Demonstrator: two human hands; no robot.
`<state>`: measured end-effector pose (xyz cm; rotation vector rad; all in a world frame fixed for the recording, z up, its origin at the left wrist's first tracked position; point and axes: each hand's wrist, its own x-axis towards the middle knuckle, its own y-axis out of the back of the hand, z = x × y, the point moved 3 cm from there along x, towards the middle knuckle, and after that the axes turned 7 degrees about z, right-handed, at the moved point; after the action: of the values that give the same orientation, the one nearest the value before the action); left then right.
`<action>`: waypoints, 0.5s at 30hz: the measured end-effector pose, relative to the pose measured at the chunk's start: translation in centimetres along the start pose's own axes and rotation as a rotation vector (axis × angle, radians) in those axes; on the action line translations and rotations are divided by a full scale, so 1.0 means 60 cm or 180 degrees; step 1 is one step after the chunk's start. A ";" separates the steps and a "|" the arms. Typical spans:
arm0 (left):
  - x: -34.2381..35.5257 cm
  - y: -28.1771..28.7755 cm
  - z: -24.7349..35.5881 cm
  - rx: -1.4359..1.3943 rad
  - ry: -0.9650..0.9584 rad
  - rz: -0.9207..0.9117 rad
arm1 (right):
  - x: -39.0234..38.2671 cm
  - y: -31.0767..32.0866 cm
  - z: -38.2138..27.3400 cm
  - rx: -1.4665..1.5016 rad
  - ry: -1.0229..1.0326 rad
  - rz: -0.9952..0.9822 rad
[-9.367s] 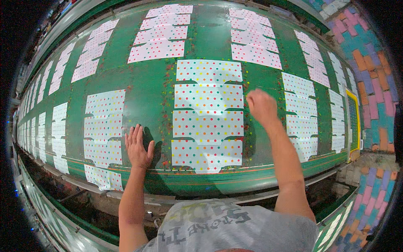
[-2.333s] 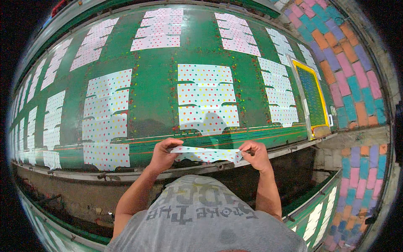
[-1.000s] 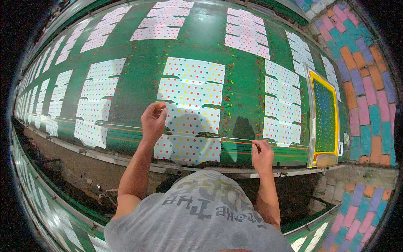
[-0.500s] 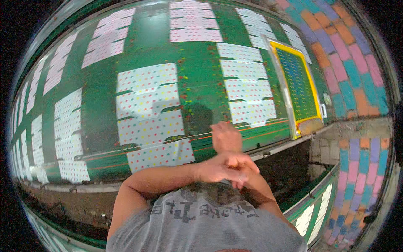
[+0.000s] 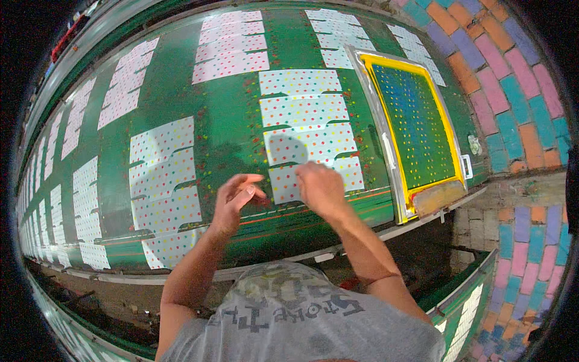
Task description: The person performs screen printing by placing a yellow-framed screen over sheets on a green table, spreading yellow ink with a squeegee, and lifting the screen to reveal printed dots. The person repeats this process multiple times, handling the screen and squeegee throughout.
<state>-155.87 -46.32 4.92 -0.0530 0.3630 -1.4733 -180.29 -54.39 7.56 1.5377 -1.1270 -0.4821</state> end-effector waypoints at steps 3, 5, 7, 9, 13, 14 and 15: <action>0.032 0.024 -0.014 0.2905 -0.1385 0.1072 | 0.071 0.035 0.124 -0.0219 -0.0335 0.0124; 0.042 0.025 -0.031 0.3990 -0.1995 0.1360 | 0.132 0.050 0.198 -0.0353 -0.0457 0.0263; 0.045 0.021 -0.053 0.4214 -0.2236 0.1478 | 0.195 0.053 0.264 -0.0463 -0.0549 0.0443; 0.048 0.015 -0.079 0.4460 -0.1782 0.1480 | 0.260 0.046 0.324 -0.0551 -0.0580 0.0546; 0.057 0.014 -0.095 0.4688 -0.1488 0.1513 | 0.373 0.009 0.420 -0.0817 -0.0620 0.0355; 0.058 0.014 -0.094 0.4640 -0.1549 0.1523 | 0.401 -0.003 0.437 -0.0902 -0.0634 0.0266; 0.058 0.014 -0.093 0.4624 -0.1581 0.1542 | 0.427 -0.015 0.453 -0.0908 -0.0596 0.0204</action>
<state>-156.36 -48.60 -1.28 0.7627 -1.0614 -0.9074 -189.70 -90.45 5.28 1.2242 -1.1896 -0.7225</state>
